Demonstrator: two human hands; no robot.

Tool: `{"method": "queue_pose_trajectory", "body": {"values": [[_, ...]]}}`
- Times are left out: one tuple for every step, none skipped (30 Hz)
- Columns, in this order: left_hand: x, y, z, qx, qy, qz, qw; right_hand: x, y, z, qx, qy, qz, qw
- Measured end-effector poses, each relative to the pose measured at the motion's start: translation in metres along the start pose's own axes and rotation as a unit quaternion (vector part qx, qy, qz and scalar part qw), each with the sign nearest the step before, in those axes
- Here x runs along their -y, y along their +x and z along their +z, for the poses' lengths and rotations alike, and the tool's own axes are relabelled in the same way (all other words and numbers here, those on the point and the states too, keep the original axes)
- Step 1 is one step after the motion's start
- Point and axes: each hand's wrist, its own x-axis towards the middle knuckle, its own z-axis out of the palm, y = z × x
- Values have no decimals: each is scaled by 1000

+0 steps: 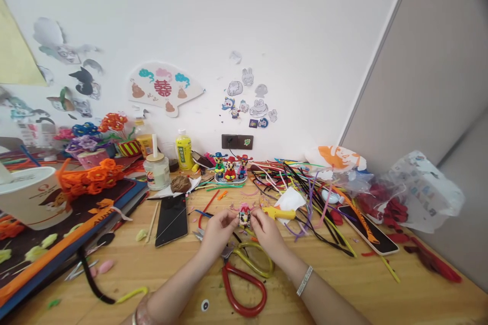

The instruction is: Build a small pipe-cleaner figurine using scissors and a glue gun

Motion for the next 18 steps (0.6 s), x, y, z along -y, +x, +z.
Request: {"method": "queue_pose_trajectory", "body": {"values": [[0,0,0,3,-4,-2,1000,-1,0,0,7,-5,-2,1000],[-1,-1,0,5,-8,-4,1000,-2,0,0,15,-9,-3,1000],[-1,-1,0,6,-12,-7,1000,-2,0,0,24,-12,-5,1000],[-1,-1,0,7,-16,-10,1000,-3,0,0,32,-15,-7,999],[-1,0,0,8,-20,-13,1000,-3,0,0,39,-18,-9,999],[-1,0,-1,8,-24,-16,1000,-4,0,0,43,-21,-11,999],[-1,0,-1,9,-27,-19,999,-4,1,-1,46,-24,-14,999],[-1,0,-1,11,-30,-23,999,-4,1,-1,47,-27,-17,998],[-1,1,-1,12,-33,-26,999,-4,1,-2,48,-30,-20,998],[-2,1,-1,13,-35,-28,999,-4,1,-2,46,-34,-22,998],[-2,0,-1,14,-37,-30,999,-3,0,-2,44,-39,-23,998],[-2,0,0,15,-39,-33,999,-3,0,-2,39,-44,-24,998],[-2,0,0,14,-41,-35,998,-2,0,-1,33,-51,-23,998],[-1,0,1,13,-43,-37,998,-2,-1,0,26,-58,-23,998],[-1,-1,1,12,-45,-38,998,-2,-2,1,19,-64,-22,998],[-1,-1,2,9,-48,-39,998,-1,-3,2,13,-71,-22,997],[-1,-2,2,7,-50,-40,998,0,-4,3,8,-76,-22,997],[-2,-2,2,5,-52,-42,998,0,-5,4,4,-81,-24,996]]}}
